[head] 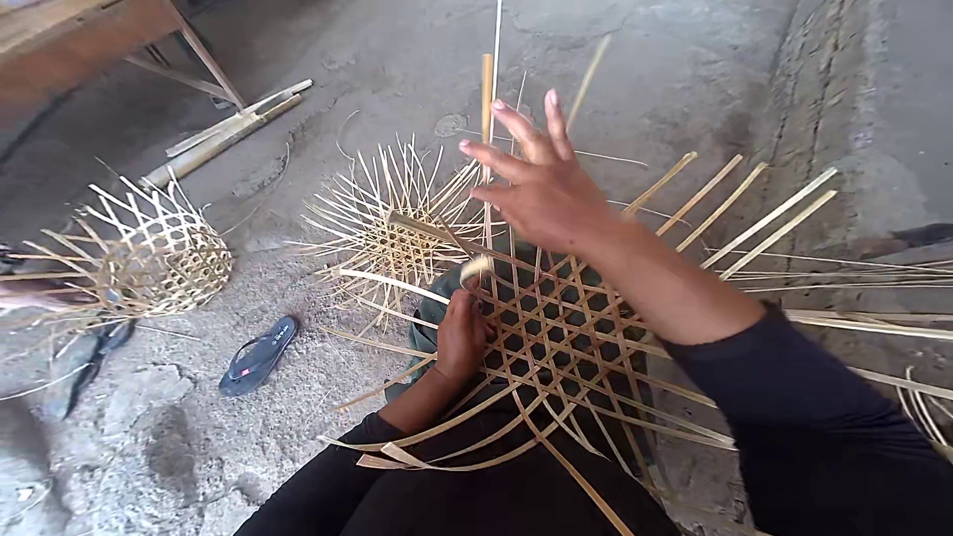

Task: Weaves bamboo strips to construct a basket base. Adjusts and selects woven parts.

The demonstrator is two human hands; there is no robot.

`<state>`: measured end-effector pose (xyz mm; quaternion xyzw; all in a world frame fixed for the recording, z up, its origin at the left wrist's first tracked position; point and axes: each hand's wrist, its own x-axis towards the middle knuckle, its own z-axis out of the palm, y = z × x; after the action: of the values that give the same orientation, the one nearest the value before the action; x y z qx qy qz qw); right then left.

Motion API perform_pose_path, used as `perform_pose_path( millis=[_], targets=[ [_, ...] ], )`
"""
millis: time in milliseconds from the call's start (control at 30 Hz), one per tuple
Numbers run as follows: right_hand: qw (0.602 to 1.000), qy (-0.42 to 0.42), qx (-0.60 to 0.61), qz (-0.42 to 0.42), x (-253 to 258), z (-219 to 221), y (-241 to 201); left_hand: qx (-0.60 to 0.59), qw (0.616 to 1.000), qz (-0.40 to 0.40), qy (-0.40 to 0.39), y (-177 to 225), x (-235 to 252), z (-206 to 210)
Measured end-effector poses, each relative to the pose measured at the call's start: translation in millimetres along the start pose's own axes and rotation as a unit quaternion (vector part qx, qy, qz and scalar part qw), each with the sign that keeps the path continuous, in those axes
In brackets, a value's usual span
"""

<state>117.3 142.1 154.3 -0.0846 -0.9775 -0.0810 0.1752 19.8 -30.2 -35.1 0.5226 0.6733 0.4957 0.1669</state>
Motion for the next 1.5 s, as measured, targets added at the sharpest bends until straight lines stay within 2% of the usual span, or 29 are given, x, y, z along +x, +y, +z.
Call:
perform_pose_path(
  millis=[100,167,200,267,367,467,533,600,667,733,800,900,1133,1500],
  targets=[
    [0.991,-0.101,-0.089,0.002,-2,-55,-21,0.013,1.000,-0.027,0.007,5,1,0],
    [0.978,-0.167,-0.120,0.030,-2,-61,-22,0.010,0.999,-0.038,0.006,5,1,-1],
    [0.978,-0.178,-0.095,0.062,-5,-50,-15,-0.003,0.999,-0.047,0.002,4,1,-2],
    [0.980,-0.131,-0.012,0.149,-23,-10,7,-0.050,0.996,-0.073,-0.008,1,3,-4],
    [0.934,-0.154,0.057,0.317,-59,12,11,-0.135,0.984,-0.115,-0.015,-1,4,-9],
    [0.897,-0.114,0.112,0.413,-99,38,5,-0.182,0.973,-0.142,-0.025,-1,6,-13],
    [0.880,-0.079,0.138,0.448,-118,54,-4,-0.180,0.971,-0.151,-0.044,0,9,-17],
    [0.878,-0.033,0.147,0.454,-133,69,-13,-0.133,0.978,-0.140,-0.076,3,13,-25],
    [0.892,0.014,0.133,0.433,-143,80,-18,0.011,0.990,-0.078,-0.113,8,17,-40],
    [0.907,0.062,0.111,0.403,-152,89,-19,0.150,0.980,-0.004,-0.131,17,20,-58],
    [0.909,0.097,0.103,0.392,-158,98,-23,0.197,0.969,0.018,-0.146,25,19,-70],
    [0.905,0.122,0.104,0.394,-160,105,-27,0.179,0.966,-0.003,-0.189,26,15,-67],
    [0.899,0.148,0.107,0.397,-161,113,-27,0.163,0.966,-0.053,-0.195,36,17,-55],
    [0.888,0.162,0.134,0.408,-161,120,-23,0.224,0.939,-0.017,-0.259,41,35,-50]
  ],
)
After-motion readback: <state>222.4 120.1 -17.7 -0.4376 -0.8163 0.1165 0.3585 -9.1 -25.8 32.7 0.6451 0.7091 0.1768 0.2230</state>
